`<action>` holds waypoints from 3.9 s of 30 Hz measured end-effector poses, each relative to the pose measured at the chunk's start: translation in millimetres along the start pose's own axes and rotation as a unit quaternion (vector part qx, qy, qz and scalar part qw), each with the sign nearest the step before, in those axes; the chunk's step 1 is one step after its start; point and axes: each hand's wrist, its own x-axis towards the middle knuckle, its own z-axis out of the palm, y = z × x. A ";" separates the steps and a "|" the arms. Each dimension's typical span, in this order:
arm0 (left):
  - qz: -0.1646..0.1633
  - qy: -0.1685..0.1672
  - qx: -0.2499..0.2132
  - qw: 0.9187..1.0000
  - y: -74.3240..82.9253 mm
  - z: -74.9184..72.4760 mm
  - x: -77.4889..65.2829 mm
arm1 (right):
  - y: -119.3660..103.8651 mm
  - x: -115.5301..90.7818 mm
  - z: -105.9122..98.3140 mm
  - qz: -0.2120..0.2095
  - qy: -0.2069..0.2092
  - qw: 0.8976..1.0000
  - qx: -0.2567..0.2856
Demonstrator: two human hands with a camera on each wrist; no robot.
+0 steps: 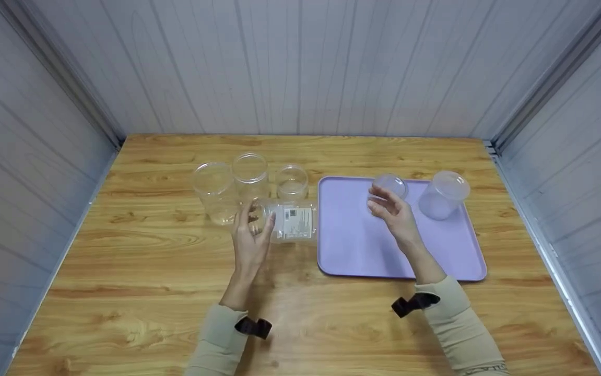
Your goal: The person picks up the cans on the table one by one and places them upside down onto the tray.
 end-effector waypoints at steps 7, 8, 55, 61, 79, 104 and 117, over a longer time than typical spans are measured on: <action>-0.008 -0.006 -0.032 0.999 -2.7 8.0 -5.3 | 7.2 -3.9 10.7 0.039 0.003 0.998 0.039; -0.003 -0.005 -0.035 0.999 -3.1 9.3 -6.1 | 8.5 -4.7 12.1 0.043 0.000 0.998 0.047; 0.004 -0.065 -0.096 0.993 43.9 40.0 -35.5 | 23.1 -23.2 34.9 0.093 -0.183 0.961 0.184; 0.001 -0.066 -0.107 0.992 45.7 41.7 -36.3 | 20.8 -23.4 36.7 0.098 -0.173 0.960 0.199; -0.037 -0.114 -0.153 0.981 47.7 40.5 -31.1 | 11.5 -19.5 38.7 0.076 -0.112 0.984 0.119; -0.012 -0.162 -0.044 0.986 50.1 14.8 -8.3 | -20.8 1.0 18.9 0.036 -0.102 0.982 -0.155; 0.047 -0.195 0.100 0.975 19.4 4.7 16.2 | -23.4 23.6 12.8 -0.041 -0.144 0.937 -0.316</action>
